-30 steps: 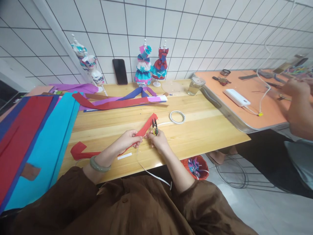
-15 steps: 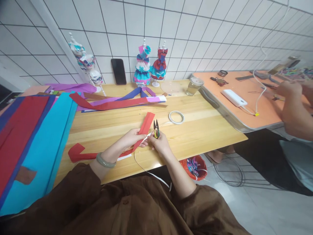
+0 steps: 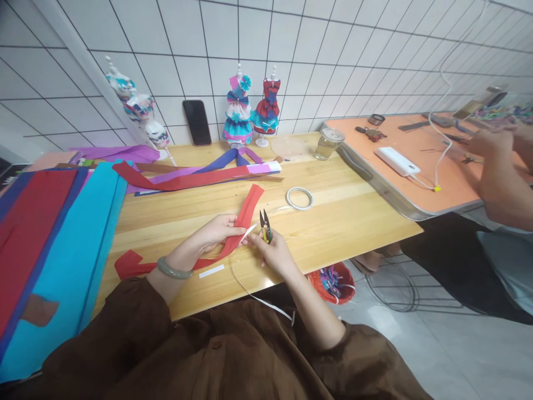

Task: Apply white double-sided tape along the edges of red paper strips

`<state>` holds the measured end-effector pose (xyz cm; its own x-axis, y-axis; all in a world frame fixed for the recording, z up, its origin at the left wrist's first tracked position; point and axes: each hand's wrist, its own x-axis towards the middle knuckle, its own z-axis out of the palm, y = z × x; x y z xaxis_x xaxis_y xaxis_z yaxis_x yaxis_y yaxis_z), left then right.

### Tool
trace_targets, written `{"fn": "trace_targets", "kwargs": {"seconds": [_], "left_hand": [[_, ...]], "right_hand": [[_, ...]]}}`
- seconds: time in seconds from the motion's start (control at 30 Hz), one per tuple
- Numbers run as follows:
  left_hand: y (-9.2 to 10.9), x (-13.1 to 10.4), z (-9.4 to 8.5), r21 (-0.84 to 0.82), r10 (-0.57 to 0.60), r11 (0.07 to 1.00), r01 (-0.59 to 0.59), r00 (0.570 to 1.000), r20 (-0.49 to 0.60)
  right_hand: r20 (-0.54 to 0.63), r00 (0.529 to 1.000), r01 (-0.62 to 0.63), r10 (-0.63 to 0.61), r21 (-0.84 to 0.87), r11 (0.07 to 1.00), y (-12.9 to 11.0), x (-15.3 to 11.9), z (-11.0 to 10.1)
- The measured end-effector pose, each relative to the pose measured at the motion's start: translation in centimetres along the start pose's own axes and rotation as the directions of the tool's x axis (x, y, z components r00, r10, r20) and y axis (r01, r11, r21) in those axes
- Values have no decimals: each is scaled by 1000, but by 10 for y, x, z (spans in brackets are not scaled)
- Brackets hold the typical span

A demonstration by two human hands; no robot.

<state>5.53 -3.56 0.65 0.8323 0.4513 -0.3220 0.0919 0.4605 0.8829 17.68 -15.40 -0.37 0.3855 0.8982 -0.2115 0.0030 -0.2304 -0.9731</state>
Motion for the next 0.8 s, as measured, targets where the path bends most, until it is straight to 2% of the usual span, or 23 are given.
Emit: {"fn": "trace_targets", "kwargs": {"seconds": [0.07,0.13,0.23,0.37,0.47,0.6,0.8], "left_hand": [[0,0,-4,-7,-4,1000,4,1000,7],[1,1,-5,-13,6,1000,-6,1000,-2],[2,1,-4,-44,34,998,-35,999,-25],[2,0,-4,-93,36,995,-42,997,-67],[-2,2,-8,-115,56,991,-64,996,-73],[-8,4,-12,-148,89,985,-94,995,-37],[-8,1,-4,-145,73,987,-68,997,28]], "right_hand": [[-7,1000,3,-3,-60,998,5,-12,6],[-17,998,65,-68,-129,989,10,-23,13],[62,982,187,-177,-231,955,14,-36,24],[134,968,249,-213,-379,891,11,-42,25],[107,974,228,-201,-407,884,10,-43,17],[65,987,160,-147,-355,921,13,-46,5],[69,996,77,-58,-315,946,13,-57,-11]]}}
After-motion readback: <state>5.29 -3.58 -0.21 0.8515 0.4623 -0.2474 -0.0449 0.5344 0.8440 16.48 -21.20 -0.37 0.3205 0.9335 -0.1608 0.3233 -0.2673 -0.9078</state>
